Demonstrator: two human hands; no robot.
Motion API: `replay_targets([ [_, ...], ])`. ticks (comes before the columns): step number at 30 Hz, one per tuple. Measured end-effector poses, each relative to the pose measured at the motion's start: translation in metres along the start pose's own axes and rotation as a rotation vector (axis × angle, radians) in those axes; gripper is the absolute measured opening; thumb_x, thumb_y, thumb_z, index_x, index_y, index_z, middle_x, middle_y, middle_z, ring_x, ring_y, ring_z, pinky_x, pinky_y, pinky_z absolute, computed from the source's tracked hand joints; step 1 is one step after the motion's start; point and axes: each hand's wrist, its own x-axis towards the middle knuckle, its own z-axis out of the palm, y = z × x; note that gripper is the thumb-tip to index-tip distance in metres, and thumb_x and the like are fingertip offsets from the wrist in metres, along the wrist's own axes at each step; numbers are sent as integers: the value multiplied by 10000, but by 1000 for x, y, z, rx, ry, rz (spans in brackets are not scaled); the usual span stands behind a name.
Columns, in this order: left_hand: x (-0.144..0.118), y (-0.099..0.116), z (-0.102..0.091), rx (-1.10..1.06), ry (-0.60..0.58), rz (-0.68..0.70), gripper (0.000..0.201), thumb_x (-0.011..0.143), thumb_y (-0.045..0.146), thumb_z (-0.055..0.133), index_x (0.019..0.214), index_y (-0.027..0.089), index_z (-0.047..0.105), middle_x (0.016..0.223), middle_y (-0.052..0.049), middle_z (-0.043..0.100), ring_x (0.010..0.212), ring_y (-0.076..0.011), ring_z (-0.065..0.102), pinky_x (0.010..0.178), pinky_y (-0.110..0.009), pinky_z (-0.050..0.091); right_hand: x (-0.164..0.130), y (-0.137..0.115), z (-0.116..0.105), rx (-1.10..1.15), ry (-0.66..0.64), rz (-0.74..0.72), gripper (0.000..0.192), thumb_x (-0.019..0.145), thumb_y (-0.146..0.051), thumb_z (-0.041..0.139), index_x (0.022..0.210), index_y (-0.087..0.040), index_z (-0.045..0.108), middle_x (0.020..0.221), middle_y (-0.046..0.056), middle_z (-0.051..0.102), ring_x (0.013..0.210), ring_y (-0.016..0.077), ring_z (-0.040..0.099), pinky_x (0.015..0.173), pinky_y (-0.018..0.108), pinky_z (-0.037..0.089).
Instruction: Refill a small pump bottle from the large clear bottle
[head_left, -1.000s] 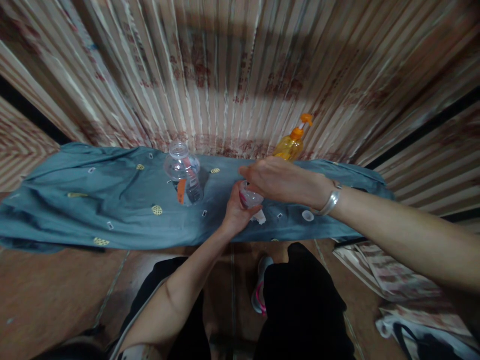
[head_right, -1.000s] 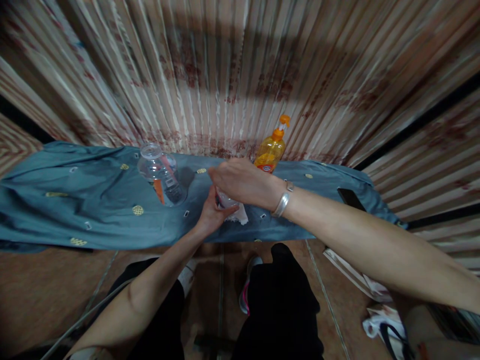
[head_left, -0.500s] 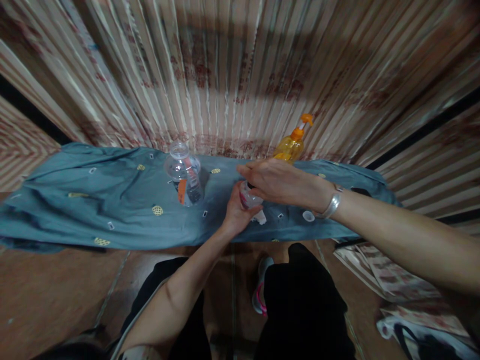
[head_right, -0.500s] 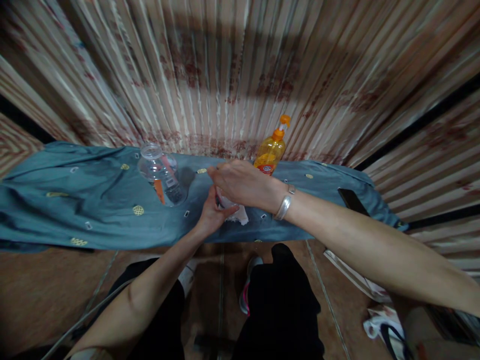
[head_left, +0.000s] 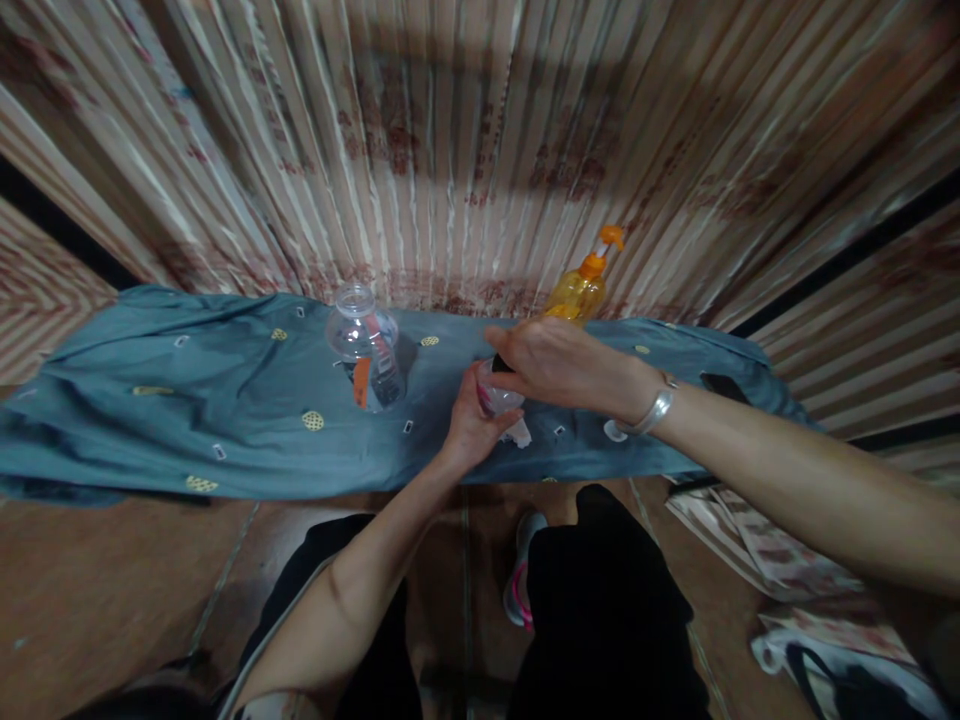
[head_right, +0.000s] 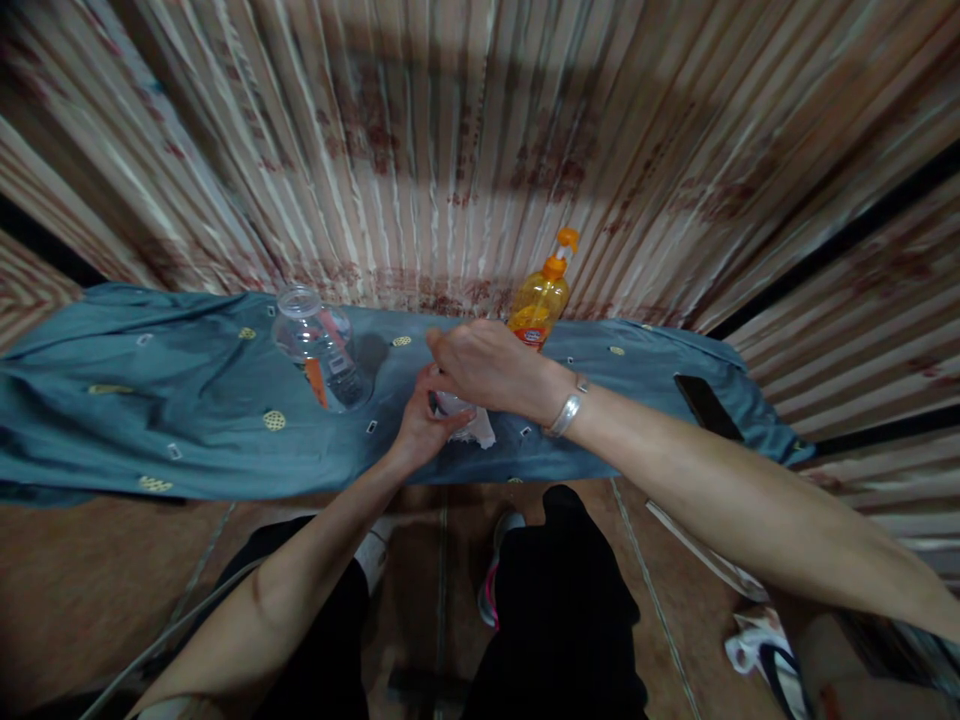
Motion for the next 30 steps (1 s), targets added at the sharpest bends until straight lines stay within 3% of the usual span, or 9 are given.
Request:
replay_targets([
  [4, 0, 0, 0, -10, -17, 5, 739, 599, 236, 885, 1219, 237, 484, 1173, -69, 651, 1089, -254, 636, 1001, -423, 482, -2, 1, 1, 52, 16, -60, 343, 999, -278, 556, 1281, -82, 556, 1074, 145, 733, 934, 260, 691, 718, 310, 428],
  [8, 0, -2, 1, -7, 12, 0, 765, 586, 230, 887, 1235, 233, 481, 1178, -69, 648, 1090, -253, 637, 997, -416, 486, -3, 0, 2, -17, 22, 0, 340, 1048, -344, 467, 1202, -68, 592, 924, 139, 732, 825, 263, 678, 660, 314, 385],
  [13, 0, -2, 1, -20, -10, 3, 752, 608, 250, 874, 1245, 247, 474, 1204, -67, 640, 1114, -248, 629, 1018, -414, 471, -3, -2, 2, 21, 47, -46, 298, 1022, -277, 525, 1250, -89, 567, 1067, 145, 731, 937, 247, 677, 706, 295, 389],
  [18, 0, -2, 0, 0, 1, -1, 744, 589, 262, 889, 1216, 236, 489, 1193, -82, 636, 1100, -260, 624, 1004, -436, 478, -2, -2, 5, 7, 49, 16, 325, 1047, -341, 470, 1173, -69, 595, 908, 143, 728, 822, 252, 679, 650, 309, 377],
  [22, 0, -4, 0, -17, -9, 26, 752, 612, 250, 882, 1248, 256, 480, 1218, -71, 642, 1143, -254, 612, 1041, -443, 461, -2, 0, 7, 81, 92, -36, 318, 1009, -271, 539, 1269, -90, 563, 1074, 148, 729, 953, 251, 678, 733, 306, 422],
  [27, 0, -2, 0, -7, -5, -5, 761, 594, 262, 893, 1228, 235, 475, 1172, -64, 642, 1090, -242, 631, 998, -414, 485, -1, 1, 9, 67, 46, -4, 294, 1044, -317, 476, 1162, -79, 600, 941, 140, 731, 846, 251, 679, 684, 306, 394],
  [30, -1, 1, 0, -11, -13, 1, 749, 604, 215, 875, 1232, 241, 468, 1192, -67, 648, 1104, -241, 634, 1008, -414, 481, 0, 3, 8, 152, 42, 14, 321, 998, -310, 563, 1219, -77, 580, 1013, 143, 736, 897, 253, 687, 708, 304, 420],
])
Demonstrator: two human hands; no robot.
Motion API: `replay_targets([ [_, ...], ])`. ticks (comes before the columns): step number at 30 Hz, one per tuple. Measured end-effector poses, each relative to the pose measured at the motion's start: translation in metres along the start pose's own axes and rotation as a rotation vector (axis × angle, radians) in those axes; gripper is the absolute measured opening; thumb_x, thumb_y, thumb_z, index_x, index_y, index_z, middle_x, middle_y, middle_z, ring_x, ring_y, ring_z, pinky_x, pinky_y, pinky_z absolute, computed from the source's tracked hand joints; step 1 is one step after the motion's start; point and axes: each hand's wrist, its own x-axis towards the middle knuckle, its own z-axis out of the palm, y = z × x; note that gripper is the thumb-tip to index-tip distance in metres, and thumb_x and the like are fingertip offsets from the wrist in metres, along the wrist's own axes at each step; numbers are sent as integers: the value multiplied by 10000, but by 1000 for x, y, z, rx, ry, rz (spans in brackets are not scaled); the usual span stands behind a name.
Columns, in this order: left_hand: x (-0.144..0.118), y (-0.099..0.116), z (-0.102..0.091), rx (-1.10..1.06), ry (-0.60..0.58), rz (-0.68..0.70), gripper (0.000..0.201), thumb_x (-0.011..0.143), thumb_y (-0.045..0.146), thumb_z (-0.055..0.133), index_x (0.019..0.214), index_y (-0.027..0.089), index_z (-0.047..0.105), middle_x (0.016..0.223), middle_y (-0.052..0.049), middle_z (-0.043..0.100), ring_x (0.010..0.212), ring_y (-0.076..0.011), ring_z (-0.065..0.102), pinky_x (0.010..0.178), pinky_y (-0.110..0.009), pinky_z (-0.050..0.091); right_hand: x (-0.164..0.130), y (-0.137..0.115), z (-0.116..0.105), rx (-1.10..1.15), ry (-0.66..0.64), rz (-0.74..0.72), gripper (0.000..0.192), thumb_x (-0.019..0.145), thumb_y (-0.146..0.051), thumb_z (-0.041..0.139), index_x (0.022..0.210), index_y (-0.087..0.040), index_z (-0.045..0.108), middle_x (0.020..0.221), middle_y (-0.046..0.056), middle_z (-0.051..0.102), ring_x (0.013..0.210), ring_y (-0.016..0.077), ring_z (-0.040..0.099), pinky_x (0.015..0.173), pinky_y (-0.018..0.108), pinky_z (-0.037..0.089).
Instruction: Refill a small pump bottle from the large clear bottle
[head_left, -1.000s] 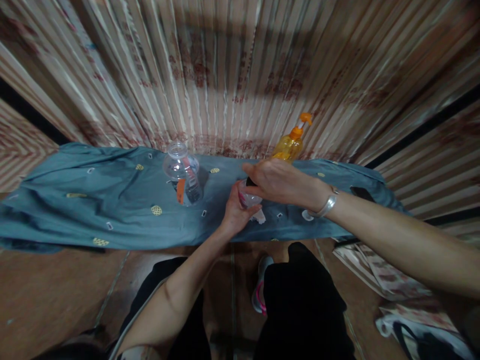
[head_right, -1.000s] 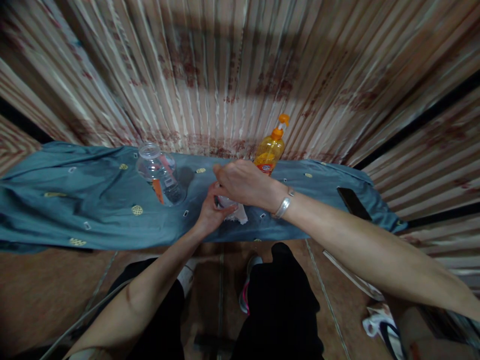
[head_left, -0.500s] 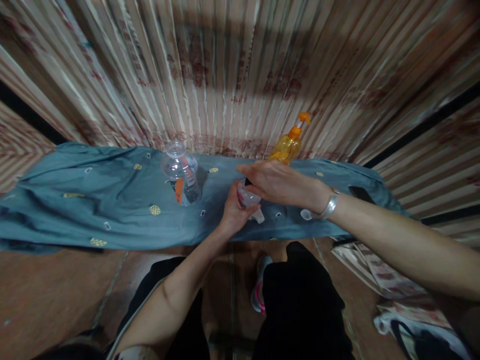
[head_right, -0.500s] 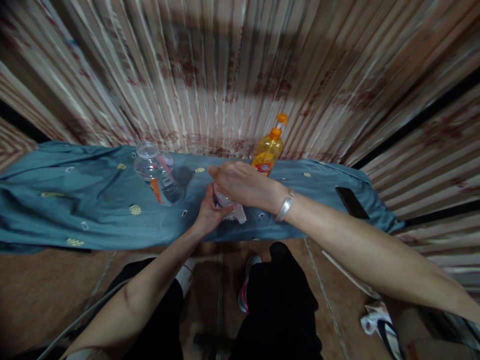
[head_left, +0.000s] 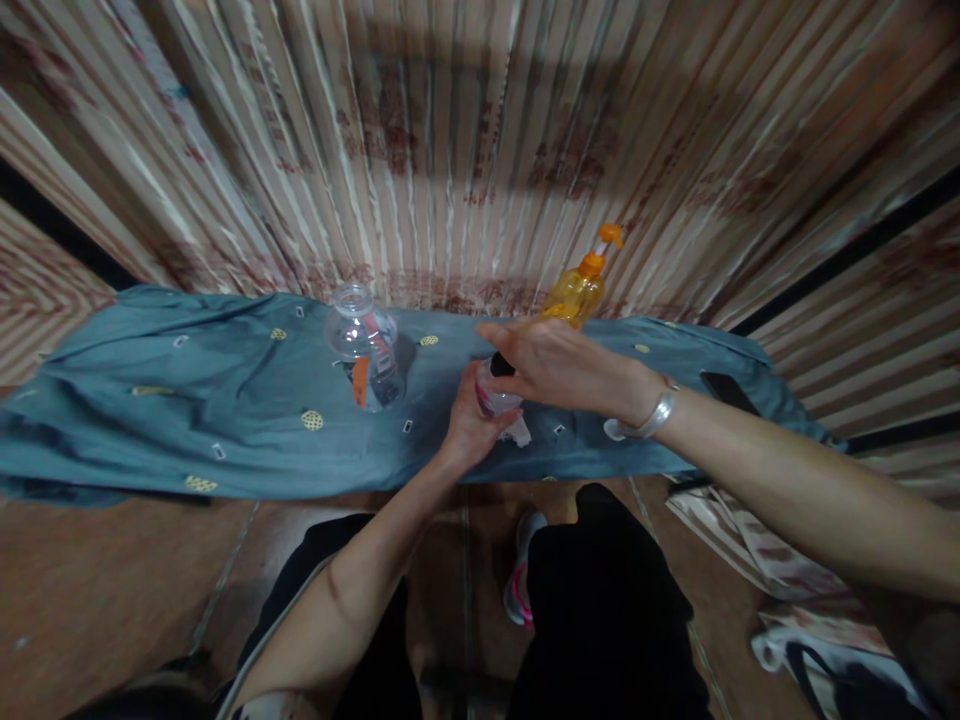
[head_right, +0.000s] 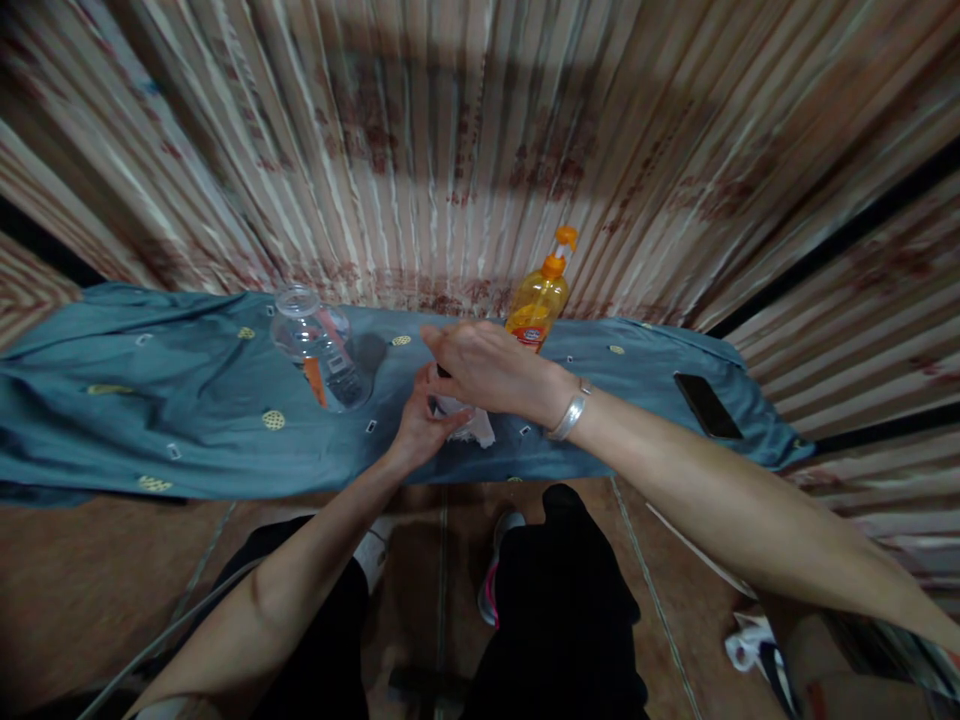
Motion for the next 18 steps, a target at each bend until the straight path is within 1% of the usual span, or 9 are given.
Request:
replay_targets([
  [2, 0, 2, 0, -5, -9, 3, 723, 615, 206, 867, 1221, 249, 476, 1188, -56, 655, 1099, -236, 637, 1002, -407, 483, 0, 2, -1, 90, -24, -12, 389, 952, -222, 608, 1312, -92, 541, 1104, 135, 735, 966, 247, 694, 750, 305, 451],
  [4, 0, 2, 1, -15, -17, 3, 705, 619, 207, 865, 1210, 250, 483, 1177, -45, 658, 1083, -230, 642, 987, -395, 492, 0, 3, -1, 143, -51, 3, 435, 935, -163, 603, 1357, -101, 517, 1112, 126, 739, 983, 246, 701, 764, 308, 467],
  [6, -1, 1, 1, -19, -10, -1, 707, 621, 205, 864, 1213, 245, 480, 1166, -47, 660, 1076, -230, 649, 980, -391, 501, -2, 4, 2, 129, -43, 46, 389, 959, -193, 585, 1331, -90, 537, 1048, 129, 746, 940, 255, 710, 747, 315, 469],
  [8, -1, 0, 1, -11, 7, -5, 730, 608, 197, 869, 1221, 241, 475, 1168, -55, 664, 1080, -241, 657, 979, -399, 507, -3, 4, 5, 98, 7, 75, 370, 976, -268, 589, 1292, -78, 560, 1008, 142, 741, 913, 267, 707, 737, 323, 465],
  [10, -1, 0, 1, 0, 12, -10, 734, 603, 192, 870, 1220, 244, 476, 1170, -57, 669, 1072, -247, 664, 974, -405, 511, -4, 5, 9, 103, 54, 59, 406, 967, -298, 611, 1307, -86, 548, 1033, 142, 734, 939, 268, 700, 751, 322, 464],
  [13, -1, 0, 0, 5, -4, -16, 719, 611, 197, 872, 1213, 252, 482, 1160, -52, 671, 1049, -240, 666, 961, -398, 513, -6, 5, 11, 130, 50, 25, 412, 967, -251, 600, 1347, -116, 520, 1069, 116, 728, 952, 243, 694, 761, 306, 457],
  [16, -1, 2, 0, 0, 6, -15, 732, 602, 202, 876, 1217, 251, 481, 1172, -59, 666, 1074, -248, 662, 972, -417, 510, -6, 4, 12, 66, 54, 48, 351, 1000, -320, 566, 1274, -100, 563, 978, 115, 725, 886, 249, 686, 725, 310, 439],
  [18, -1, 2, 0, -5, 14, -14, 736, 603, 192, 872, 1223, 252, 480, 1188, -66, 668, 1094, -255, 661, 987, -434, 507, -6, 3, 12, 53, 88, 59, 367, 993, -363, 581, 1246, -96, 572, 957, 116, 720, 883, 255, 678, 721, 311, 431],
])
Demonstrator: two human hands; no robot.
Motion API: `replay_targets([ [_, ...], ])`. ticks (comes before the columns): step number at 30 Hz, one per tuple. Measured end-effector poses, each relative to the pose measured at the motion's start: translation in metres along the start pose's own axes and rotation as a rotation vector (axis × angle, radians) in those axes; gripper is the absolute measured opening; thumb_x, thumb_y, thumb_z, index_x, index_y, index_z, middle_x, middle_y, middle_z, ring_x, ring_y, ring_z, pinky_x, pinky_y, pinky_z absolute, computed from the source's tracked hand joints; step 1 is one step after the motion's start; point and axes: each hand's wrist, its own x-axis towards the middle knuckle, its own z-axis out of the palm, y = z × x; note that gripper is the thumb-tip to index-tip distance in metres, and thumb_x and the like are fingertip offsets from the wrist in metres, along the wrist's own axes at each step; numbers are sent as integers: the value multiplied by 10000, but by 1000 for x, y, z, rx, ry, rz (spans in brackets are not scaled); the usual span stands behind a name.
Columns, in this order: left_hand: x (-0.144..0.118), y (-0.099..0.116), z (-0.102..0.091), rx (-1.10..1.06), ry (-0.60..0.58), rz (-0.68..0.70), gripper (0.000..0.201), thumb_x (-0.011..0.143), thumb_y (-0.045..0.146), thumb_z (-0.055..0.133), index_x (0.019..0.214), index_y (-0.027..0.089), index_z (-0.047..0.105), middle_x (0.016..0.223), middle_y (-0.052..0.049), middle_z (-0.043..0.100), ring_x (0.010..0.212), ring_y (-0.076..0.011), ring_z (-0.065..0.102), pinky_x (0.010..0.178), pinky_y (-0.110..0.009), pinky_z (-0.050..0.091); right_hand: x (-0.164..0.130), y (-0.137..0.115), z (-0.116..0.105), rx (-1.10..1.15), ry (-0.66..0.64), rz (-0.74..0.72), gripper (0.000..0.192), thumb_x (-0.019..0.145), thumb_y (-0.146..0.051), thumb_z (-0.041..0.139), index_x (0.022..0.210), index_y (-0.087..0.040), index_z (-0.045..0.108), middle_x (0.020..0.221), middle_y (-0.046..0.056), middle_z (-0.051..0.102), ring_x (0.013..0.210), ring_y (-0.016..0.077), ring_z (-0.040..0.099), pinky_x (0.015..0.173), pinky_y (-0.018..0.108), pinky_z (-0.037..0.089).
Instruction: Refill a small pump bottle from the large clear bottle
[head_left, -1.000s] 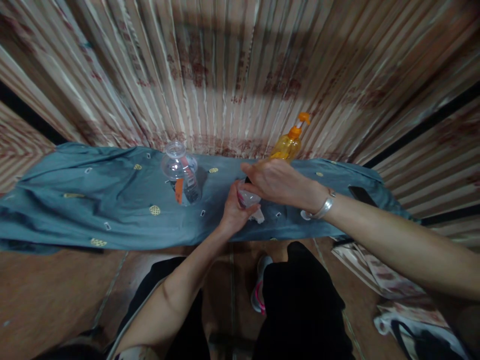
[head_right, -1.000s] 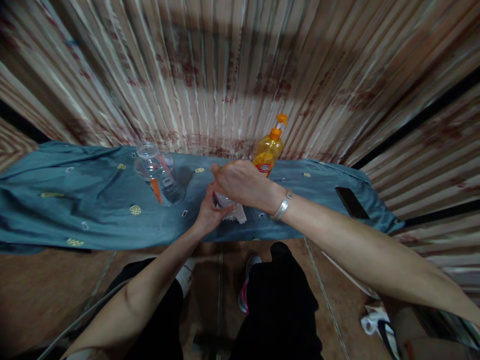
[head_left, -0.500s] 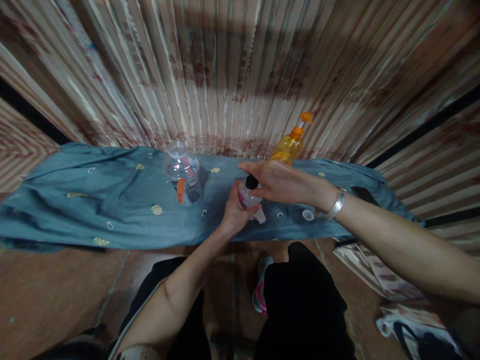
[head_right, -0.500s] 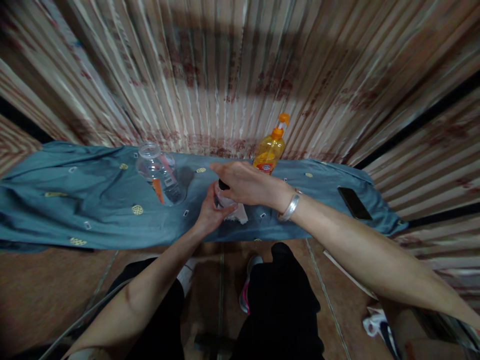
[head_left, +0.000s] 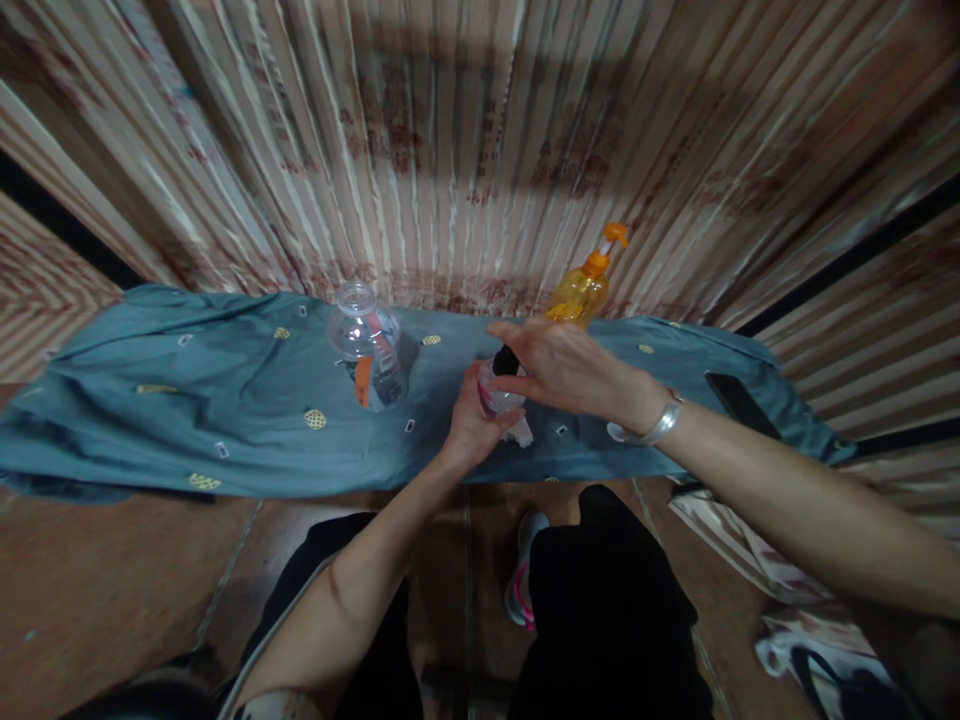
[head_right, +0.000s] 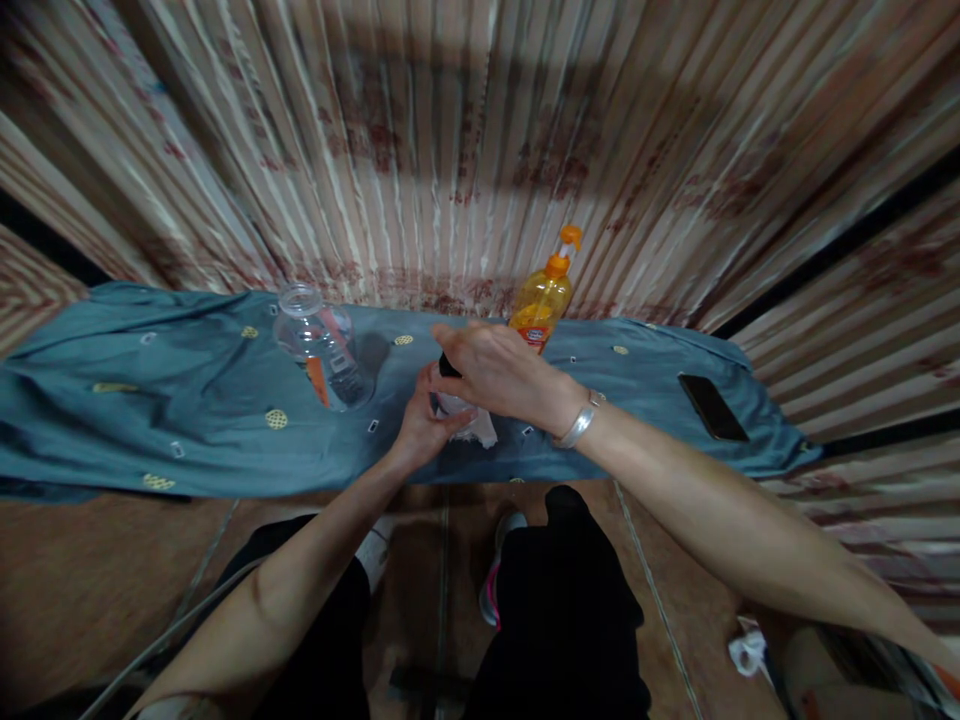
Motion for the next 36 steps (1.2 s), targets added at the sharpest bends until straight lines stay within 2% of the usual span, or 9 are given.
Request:
replay_targets([
  [5, 0, -2, 1, -22, -9, -2, 728, 616, 200, 863, 1227, 239, 470, 1172, -70, 653, 1070, -243, 653, 991, -424, 503, 1, 2, 4, 64, -14, -25, 342, 991, -262, 560, 1300, -115, 540, 1042, 113, 713, 926, 242, 678, 767, 313, 442],
  [15, 0, -2, -1, 1, -6, 8, 722, 607, 245, 873, 1228, 214, 505, 1148, -71, 657, 1041, -242, 647, 952, -406, 495, -2, -3, 16, 4, 51, 40, 396, 1000, -316, 566, 1324, -90, 530, 997, 130, 712, 918, 289, 688, 783, 355, 481],
  [18, 0, -1, -2, 27, 1, -4, 722, 598, 240, 873, 1222, 211, 510, 1161, -82, 659, 1052, -249, 643, 953, -405, 494, -2, -1, 16, 102, 94, 71, 457, 988, -360, 591, 1359, -102, 527, 1023, 134, 728, 939, 297, 702, 817, 377, 508],
  [21, 0, 0, -3, 44, 13, -26, 737, 581, 228, 872, 1220, 209, 504, 1189, -92, 659, 1081, -264, 638, 978, -423, 485, -5, 10, 24, 296, 223, 77, 552, 980, -440, 594, 1436, -146, 497, 1211, 155, 714, 1070, 303, 699, 909, 426, 536],
  [23, 1, -1, -3, 40, 24, -46, 746, 576, 237, 874, 1220, 216, 500, 1202, -87, 655, 1093, -269, 632, 988, -434, 479, -10, 20, 39, 410, 321, 128, 524, 996, -438, 553, 1448, -178, 506, 1283, 150, 696, 1110, 288, 698, 940, 440, 548],
  [26, 5, -3, -5, 4, 31, -53, 699, 581, 265, 864, 1182, 222, 509, 1167, -70, 652, 1074, -263, 634, 971, -427, 490, -22, 32, 80, 489, 387, 303, 455, 990, -361, 532, 1401, -166, 555, 1204, 145, 734, 1040, 269, 729, 914, 433, 577],
  [28, 9, -5, -7, -12, 66, -54, 683, 570, 268, 853, 1161, 218, 513, 1116, -58, 646, 1045, -256, 636, 950, -419, 499, -30, 33, 113, 497, 333, 420, 438, 951, -285, 561, 1363, -136, 579, 1191, 165, 741, 1020, 273, 739, 902, 427, 586],
  [31, 16, -6, -13, -6, 132, -46, 703, 545, 273, 854, 1161, 216, 519, 1084, -47, 627, 1022, -246, 631, 911, -401, 512, -40, 23, 156, 466, 196, 552, 438, 905, -203, 592, 1333, -109, 591, 1297, 200, 696, 1163, 295, 697, 1001, 441, 548],
  [36, 25, -1, -31, 37, 192, -11, 732, 537, 282, 873, 1182, 223, 533, 1087, -40, 632, 1009, -236, 646, 863, -370, 540, -41, -6, 184, 478, 48, 636, 580, 881, -300, 698, 1390, -73, 536, 1343, 222, 654, 1242, 314, 651, 1072, 432, 504],
])
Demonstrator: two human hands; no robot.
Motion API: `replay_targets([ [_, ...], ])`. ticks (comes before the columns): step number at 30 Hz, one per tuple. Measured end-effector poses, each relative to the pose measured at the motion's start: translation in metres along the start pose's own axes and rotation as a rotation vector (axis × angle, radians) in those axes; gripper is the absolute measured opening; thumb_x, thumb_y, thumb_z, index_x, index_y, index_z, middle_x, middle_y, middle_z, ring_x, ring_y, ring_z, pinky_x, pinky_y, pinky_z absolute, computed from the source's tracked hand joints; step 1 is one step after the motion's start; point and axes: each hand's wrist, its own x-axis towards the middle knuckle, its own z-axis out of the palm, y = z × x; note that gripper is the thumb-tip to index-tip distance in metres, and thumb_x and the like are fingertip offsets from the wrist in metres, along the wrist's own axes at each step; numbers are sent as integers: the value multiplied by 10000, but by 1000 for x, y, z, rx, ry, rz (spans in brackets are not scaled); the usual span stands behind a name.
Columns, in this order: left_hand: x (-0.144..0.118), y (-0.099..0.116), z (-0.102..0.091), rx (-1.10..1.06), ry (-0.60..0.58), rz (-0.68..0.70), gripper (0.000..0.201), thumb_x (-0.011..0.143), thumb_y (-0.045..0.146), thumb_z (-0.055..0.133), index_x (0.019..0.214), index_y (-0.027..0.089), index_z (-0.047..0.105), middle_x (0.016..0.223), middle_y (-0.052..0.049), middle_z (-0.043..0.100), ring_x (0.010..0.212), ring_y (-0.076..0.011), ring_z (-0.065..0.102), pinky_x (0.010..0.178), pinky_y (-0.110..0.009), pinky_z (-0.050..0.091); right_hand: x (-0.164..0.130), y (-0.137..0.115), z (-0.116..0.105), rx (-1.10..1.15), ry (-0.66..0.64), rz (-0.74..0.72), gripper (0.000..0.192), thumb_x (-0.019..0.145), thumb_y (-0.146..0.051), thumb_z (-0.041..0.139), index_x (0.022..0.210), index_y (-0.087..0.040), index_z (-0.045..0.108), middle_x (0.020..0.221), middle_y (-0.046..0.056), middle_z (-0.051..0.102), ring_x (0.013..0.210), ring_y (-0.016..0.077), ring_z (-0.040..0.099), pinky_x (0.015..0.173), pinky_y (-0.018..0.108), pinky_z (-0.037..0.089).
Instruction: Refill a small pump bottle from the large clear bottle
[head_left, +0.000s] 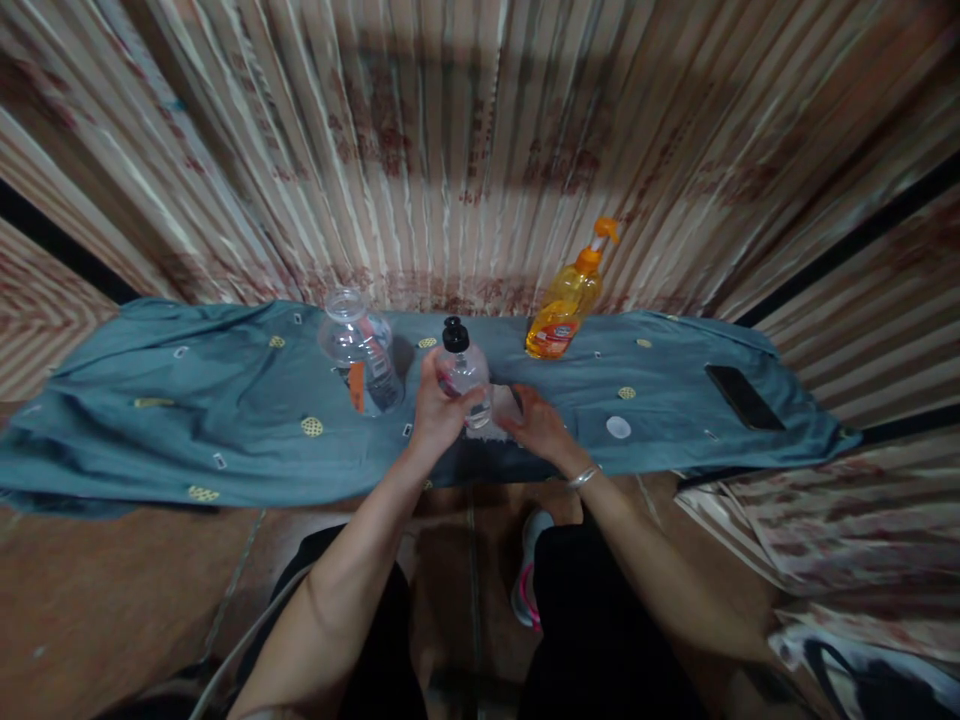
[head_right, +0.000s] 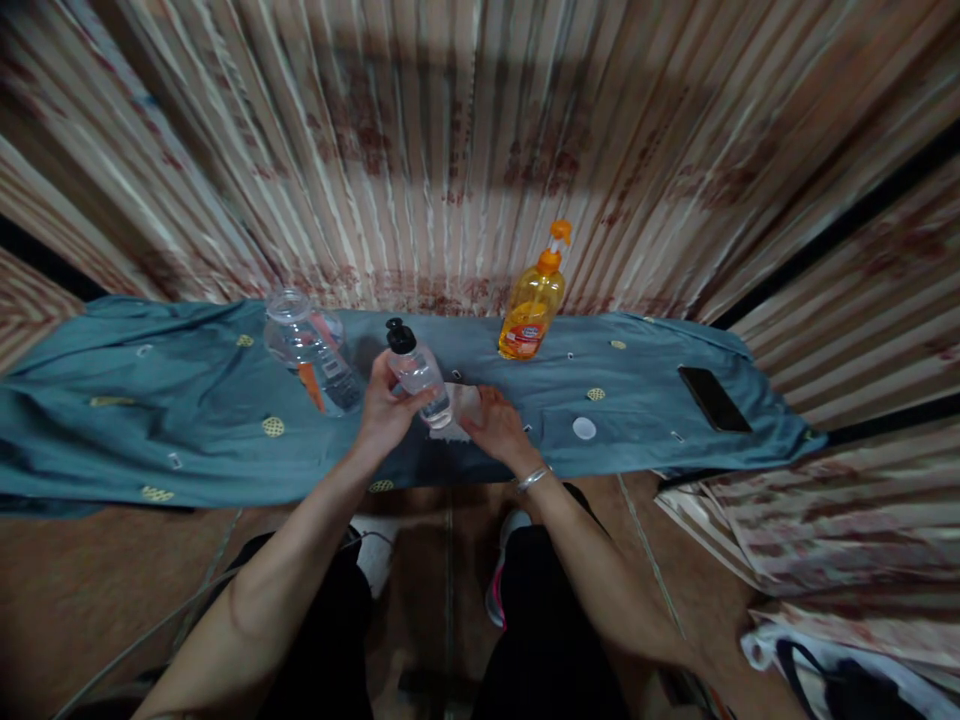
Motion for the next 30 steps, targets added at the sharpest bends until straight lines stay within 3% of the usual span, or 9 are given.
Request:
replay_targets([
  [6, 6, -1, -14, 46, 42, 31, 783, 536, 280, 874, 1230, 230, 515, 1144, -52, 648, 1070, -244, 649, 910, -386, 539, -10, -28, 15, -96, -42, -49, 847, 806, -515, 772, 1471, -85, 472, 1502, 260, 501, 1380, 386, 509, 1125, 512, 442],
  [11, 5, -1, -18, 67, 41, -2, 793, 540, 274, 874, 1240, 245, 503, 1109, -31, 654, 1029, -222, 653, 909, -378, 536, -7, -36, 23, -147, -53, -44, 513, 887, -210, 632, 1379, -74, 585, 1545, 266, 464, 1405, 379, 475, 1106, 507, 449],
  [15, 3, 2, -18, 75, 36, -18, 818, 526, 292, 877, 1248, 235, 496, 1101, -39, 653, 1030, -228, 650, 931, -402, 533, 8, -19, 20, 95, 40, -15, 359, 832, -63, 559, 1155, -92, 713, 1324, 212, 672, 1240, 302, 622, 1085, 433, 472],
  [18, 2, 3, -16, 61, 10, -25, 823, 524, 277, 881, 1251, 237, 497, 1092, -32, 650, 1018, -230, 661, 909, -405, 554, 20, 1, 13, 183, 107, 81, 307, 852, -109, 524, 1080, -105, 729, 1079, 170, 764, 1019, 286, 713, 949, 422, 542],
  [22, 0, 5, -6, 35, -53, -43, 822, 526, 234, 885, 1248, 237, 492, 1079, -30, 656, 1017, -237, 676, 864, -387, 574, 27, 14, -4, 329, 163, 136, 294, 895, -248, 497, 1033, -132, 729, 884, 77, 772, 804, 237, 724, 730, 344, 573],
  [24, -2, 4, 1, 22, -94, -60, 818, 542, 223, 879, 1256, 238, 480, 1107, -42, 662, 1022, -236, 681, 883, -392, 567, 28, 7, -16, 500, 202, 62, 300, 902, -298, 514, 1079, -161, 715, 941, 49, 776, 856, 213, 726, 767, 319, 577],
  [27, -6, 1, 8, -2, -158, -87, 866, 543, 203, 877, 1292, 232, 444, 1154, -63, 665, 1034, -238, 684, 919, -410, 554, 32, -15, -37, 856, 270, -179, 364, 879, -338, 593, 1210, -213, 680, 1127, 46, 765, 1020, 212, 708, 901, 341, 565],
  [30, -9, -1, 11, 5, -197, -83, 886, 546, 175, 870, 1310, 249, 427, 1195, -67, 660, 1075, -234, 675, 941, -410, 547, 37, -33, -49, 858, 229, -279, 375, 882, -299, 554, 1223, -235, 695, 1193, 33, 754, 1069, 212, 688, 955, 363, 547],
])
